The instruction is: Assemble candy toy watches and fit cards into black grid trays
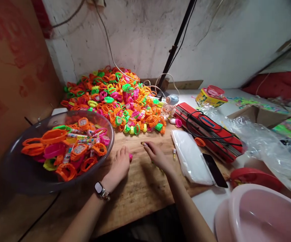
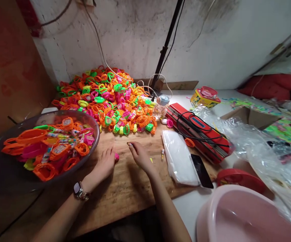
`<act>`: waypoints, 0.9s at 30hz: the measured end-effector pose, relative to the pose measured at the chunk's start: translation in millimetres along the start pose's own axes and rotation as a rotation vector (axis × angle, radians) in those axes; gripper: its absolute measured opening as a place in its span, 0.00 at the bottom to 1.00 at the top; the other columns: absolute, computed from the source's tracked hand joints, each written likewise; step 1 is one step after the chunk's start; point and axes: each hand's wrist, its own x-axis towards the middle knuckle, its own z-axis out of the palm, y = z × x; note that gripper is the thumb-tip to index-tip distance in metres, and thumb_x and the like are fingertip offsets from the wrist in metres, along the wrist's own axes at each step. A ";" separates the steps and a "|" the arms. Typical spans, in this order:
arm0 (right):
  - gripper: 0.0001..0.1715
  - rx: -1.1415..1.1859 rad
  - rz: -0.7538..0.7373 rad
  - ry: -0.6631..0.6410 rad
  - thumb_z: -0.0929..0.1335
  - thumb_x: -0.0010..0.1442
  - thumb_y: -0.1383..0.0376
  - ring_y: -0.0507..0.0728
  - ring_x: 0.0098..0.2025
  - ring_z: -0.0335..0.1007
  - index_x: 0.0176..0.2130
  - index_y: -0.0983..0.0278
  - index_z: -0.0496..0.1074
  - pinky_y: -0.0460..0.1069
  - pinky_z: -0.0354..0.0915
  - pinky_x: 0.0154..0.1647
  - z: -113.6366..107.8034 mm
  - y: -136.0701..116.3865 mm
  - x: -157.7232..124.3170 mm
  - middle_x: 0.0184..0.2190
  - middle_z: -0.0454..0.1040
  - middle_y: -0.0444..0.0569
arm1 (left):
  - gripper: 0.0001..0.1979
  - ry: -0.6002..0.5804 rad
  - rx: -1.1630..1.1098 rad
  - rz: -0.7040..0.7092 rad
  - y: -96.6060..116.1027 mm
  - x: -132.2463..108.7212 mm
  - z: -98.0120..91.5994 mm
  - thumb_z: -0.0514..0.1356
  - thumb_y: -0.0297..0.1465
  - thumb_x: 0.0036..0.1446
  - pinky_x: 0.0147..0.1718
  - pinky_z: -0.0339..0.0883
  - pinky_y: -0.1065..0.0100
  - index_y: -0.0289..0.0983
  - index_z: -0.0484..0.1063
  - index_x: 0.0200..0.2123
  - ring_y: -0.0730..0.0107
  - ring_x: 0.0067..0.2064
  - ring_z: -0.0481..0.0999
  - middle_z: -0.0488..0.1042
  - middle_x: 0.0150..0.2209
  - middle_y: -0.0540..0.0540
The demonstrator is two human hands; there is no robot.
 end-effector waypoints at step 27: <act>0.11 -0.765 -0.239 -0.054 0.61 0.65 0.67 0.60 0.35 0.67 0.45 0.67 0.67 0.52 0.65 0.35 55.5 -28.8 -79.2 0.33 0.71 0.53 | 0.09 -0.028 -0.196 0.102 15.9 -58.8 -42.3 0.55 0.25 0.61 0.48 0.69 0.60 0.35 0.75 0.38 0.61 0.48 0.71 0.74 0.45 0.42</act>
